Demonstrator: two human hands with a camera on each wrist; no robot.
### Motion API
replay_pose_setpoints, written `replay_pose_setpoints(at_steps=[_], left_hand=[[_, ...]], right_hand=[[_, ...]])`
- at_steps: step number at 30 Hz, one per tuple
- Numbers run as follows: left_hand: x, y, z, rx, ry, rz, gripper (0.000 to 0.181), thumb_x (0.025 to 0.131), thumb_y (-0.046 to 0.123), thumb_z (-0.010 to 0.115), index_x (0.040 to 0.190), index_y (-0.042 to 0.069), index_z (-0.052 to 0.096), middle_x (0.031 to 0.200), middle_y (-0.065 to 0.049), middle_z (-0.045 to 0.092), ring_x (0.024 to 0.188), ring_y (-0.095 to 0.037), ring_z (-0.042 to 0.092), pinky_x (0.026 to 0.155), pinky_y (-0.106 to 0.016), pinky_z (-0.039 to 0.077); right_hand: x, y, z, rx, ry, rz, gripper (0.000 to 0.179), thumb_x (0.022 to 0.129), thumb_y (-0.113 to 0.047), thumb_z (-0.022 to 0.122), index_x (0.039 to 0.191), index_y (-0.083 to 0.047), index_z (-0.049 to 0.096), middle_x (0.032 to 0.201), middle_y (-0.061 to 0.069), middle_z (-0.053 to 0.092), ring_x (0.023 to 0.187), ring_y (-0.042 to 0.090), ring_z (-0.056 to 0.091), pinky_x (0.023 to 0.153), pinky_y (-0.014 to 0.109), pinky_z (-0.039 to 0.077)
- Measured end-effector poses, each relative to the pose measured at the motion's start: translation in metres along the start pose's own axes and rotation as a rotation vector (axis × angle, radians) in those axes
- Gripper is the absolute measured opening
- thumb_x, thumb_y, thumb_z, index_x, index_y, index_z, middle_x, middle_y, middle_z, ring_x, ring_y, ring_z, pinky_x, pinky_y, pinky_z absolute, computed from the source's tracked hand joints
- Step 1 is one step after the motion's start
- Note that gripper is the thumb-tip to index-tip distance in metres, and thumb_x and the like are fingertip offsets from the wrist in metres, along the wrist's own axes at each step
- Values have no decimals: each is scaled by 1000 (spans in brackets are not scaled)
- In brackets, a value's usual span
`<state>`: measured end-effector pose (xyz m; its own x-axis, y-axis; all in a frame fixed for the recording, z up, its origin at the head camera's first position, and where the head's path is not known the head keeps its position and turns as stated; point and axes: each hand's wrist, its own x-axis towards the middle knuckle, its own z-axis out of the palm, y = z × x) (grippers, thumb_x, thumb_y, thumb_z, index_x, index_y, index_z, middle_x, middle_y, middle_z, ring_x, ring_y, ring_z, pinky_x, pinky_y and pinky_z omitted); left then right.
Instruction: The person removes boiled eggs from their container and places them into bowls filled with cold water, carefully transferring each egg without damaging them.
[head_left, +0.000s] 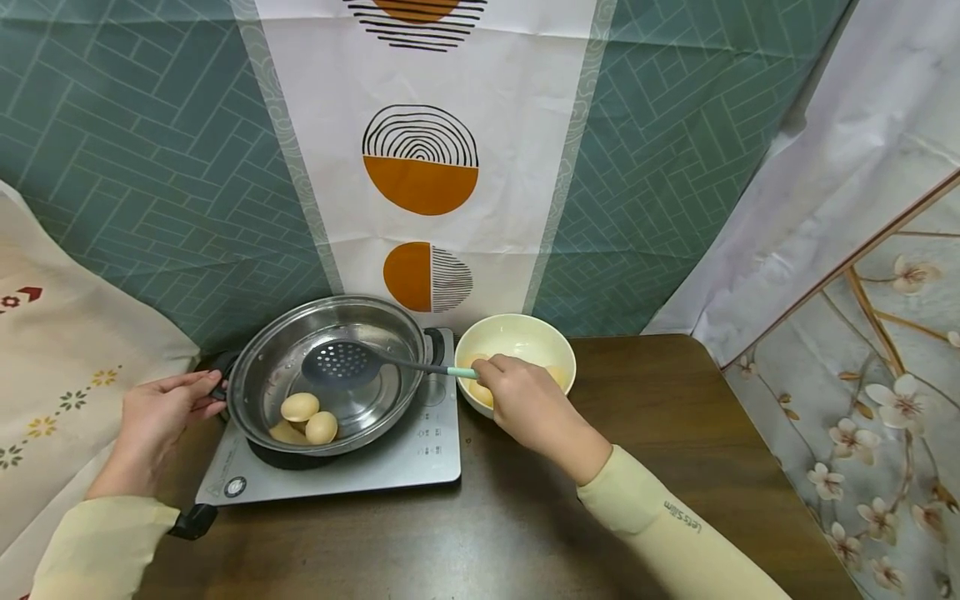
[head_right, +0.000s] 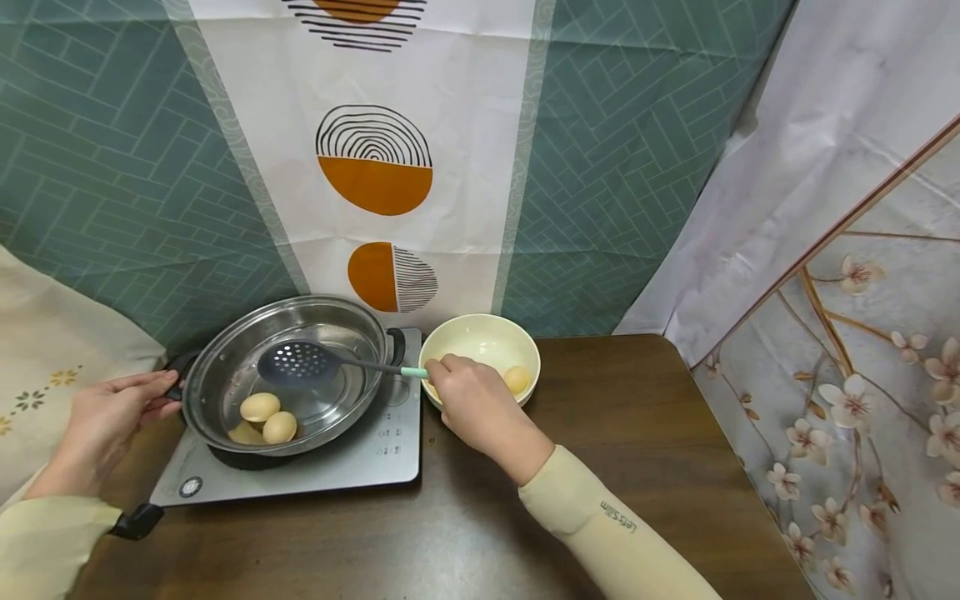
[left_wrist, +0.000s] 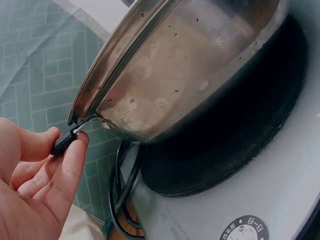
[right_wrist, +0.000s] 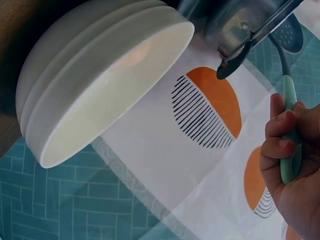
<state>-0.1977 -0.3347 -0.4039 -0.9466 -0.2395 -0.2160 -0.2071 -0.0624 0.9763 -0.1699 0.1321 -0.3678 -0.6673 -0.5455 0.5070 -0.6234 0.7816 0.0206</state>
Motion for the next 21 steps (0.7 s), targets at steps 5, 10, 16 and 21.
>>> replay_pose_setpoints(at_steps=[5, 10, 16, 21], left_hand=[[1, 0, -1, 13, 17, -24, 7, 79, 21, 75, 84, 21, 71, 77, 10, 70, 66, -11, 70, 65, -28, 60], [1, 1, 0, 19, 26, -38, 7, 78, 22, 76, 83, 21, 71, 75, 8, 70, 64, -12, 70, 65, -29, 60], [-1, 2, 0, -2, 8, -33, 7, 79, 21, 75, 85, 20, 71, 76, 8, 70, 64, -12, 70, 64, -28, 60], [-2, 2, 1, 1, -7, -45, 8, 79, 21, 75, 85, 20, 71, 78, 9, 70, 66, -12, 69, 64, -28, 61]], right_hand=[[0, -2, 4, -12, 3, -38, 16, 82, -5, 66, 93, -12, 58, 76, -3, 59, 64, 12, 56, 50, 22, 48], [-1, -4, 8, -31, -7, -68, 15, 80, -1, 61, 89, -12, 56, 75, -4, 56, 63, 12, 54, 49, 23, 46], [0, -8, 9, -42, 1, -97, 13, 80, 2, 56, 82, -11, 54, 69, -2, 49, 59, 13, 49, 47, 23, 43], [0, -11, 5, -57, -16, -101, 15, 77, 3, 57, 83, -11, 55, 69, -2, 49, 60, 13, 49, 48, 23, 44]])
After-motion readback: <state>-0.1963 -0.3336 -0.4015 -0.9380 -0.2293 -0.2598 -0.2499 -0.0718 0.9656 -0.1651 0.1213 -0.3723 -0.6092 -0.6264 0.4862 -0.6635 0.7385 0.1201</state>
